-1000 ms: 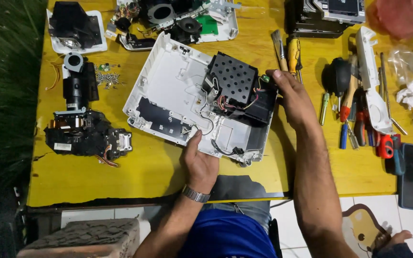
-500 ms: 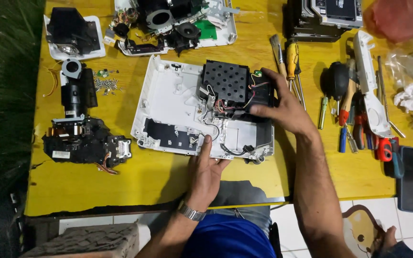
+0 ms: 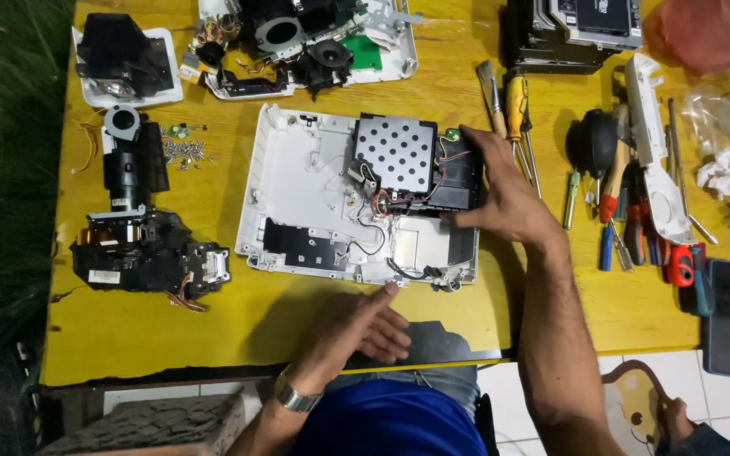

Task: Removing internal components including a fan and a metal shield from an electronic device using a screwdriver.

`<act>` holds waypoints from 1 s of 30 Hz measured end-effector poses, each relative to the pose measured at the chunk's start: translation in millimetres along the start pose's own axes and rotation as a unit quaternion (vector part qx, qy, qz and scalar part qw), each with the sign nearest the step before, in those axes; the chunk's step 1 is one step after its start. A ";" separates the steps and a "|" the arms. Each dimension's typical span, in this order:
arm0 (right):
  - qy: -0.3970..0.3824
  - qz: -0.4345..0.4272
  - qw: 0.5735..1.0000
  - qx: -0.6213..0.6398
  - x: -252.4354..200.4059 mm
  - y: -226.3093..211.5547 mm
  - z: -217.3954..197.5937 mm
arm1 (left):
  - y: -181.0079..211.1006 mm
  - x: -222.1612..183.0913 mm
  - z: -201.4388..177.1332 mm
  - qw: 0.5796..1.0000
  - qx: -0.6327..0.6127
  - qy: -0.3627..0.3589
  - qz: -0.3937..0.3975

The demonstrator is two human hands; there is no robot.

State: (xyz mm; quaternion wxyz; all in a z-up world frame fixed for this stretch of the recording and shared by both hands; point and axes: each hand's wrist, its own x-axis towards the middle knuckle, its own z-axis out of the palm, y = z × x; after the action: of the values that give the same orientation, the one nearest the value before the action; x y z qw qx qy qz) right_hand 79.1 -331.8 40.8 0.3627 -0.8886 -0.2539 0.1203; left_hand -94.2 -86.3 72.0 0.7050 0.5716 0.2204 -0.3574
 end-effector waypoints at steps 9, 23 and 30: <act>0.056 -0.052 0.997 0.022 -0.9 23.3 6.6 | 40.5 9.0 -5.1 0.768 0.284 0.205 0.536; 0.076 -0.068 0.992 -0.079 2.1 -6.4 16.1 | 101.6 104.3 -27.6 0.732 0.497 0.180 0.430; 0.092 -0.086 0.991 -0.042 4.4 2.5 20.8 | 99.4 108.0 -33.1 0.735 0.492 0.178 0.432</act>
State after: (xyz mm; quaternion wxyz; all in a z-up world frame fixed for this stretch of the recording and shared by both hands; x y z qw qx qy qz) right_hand 75.5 -318.8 24.2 0.3563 -0.8850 -0.2998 -0.0043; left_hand 54.1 -72.5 50.5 0.3516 0.9257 -0.1349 0.0354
